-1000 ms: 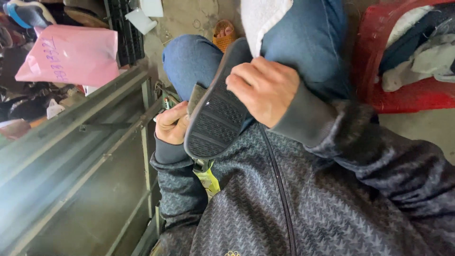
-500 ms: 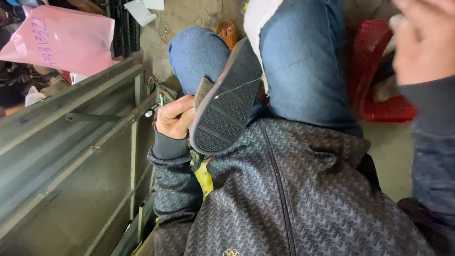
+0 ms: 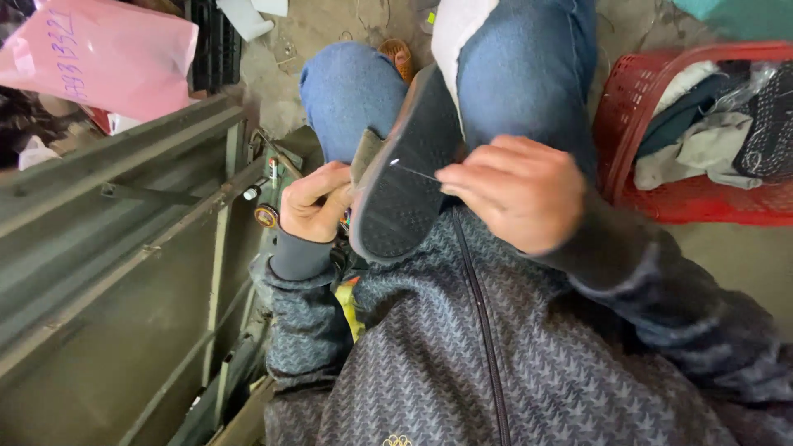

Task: Hand-stitching the sole of a sandal using a stitching awl, thread, and a lighter to finish the ends.

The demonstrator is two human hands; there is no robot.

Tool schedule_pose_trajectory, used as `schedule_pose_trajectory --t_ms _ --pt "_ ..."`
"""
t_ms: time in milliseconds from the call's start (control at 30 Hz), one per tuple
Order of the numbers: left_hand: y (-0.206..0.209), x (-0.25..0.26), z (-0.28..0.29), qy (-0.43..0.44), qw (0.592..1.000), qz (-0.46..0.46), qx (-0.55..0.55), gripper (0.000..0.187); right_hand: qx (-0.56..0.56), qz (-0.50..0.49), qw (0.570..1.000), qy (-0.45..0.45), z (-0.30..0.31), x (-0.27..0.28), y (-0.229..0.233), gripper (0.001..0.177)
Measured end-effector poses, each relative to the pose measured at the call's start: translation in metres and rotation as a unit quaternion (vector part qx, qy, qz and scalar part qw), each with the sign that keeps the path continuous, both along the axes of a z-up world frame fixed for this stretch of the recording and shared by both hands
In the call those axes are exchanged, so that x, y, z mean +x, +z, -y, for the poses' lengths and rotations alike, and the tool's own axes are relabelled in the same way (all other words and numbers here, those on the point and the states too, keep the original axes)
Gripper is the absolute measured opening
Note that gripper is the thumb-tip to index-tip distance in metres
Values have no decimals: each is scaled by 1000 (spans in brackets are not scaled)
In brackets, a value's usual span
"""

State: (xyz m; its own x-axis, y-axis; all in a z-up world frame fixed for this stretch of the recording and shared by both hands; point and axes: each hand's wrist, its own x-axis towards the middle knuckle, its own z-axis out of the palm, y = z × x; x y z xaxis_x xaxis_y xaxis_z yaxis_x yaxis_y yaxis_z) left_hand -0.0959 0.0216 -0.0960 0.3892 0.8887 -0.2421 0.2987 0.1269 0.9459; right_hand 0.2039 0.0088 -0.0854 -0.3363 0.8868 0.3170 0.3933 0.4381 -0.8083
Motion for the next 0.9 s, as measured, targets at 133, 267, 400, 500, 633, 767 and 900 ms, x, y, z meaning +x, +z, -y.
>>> schedule_pose_trajectory --t_ms 133,267,400,500,633,767,900 --pt "29 50 -5 -14 997 -70 14 17 -197 -105 974 31 4 32 34 15" --pt "33 76 -5 -84 951 -218 204 12 -357 -300 883 54 15 52 32 18" --pt "36 88 1 -102 915 -306 244 10 -192 -42 978 -73 9 32 29 19" --pt "33 89 0 -105 922 -289 233 10 -126 37 985 -115 9 14 11 26" --pt "23 76 -3 -121 925 -284 223 13 -154 116 978 -73 4 10 -20 26" --pt "29 76 -6 -129 939 -236 214 22 -183 169 968 4 -2 15 -13 26" --pt "18 71 -2 -133 933 -254 218 33 -214 170 961 37 -4 20 -8 33"
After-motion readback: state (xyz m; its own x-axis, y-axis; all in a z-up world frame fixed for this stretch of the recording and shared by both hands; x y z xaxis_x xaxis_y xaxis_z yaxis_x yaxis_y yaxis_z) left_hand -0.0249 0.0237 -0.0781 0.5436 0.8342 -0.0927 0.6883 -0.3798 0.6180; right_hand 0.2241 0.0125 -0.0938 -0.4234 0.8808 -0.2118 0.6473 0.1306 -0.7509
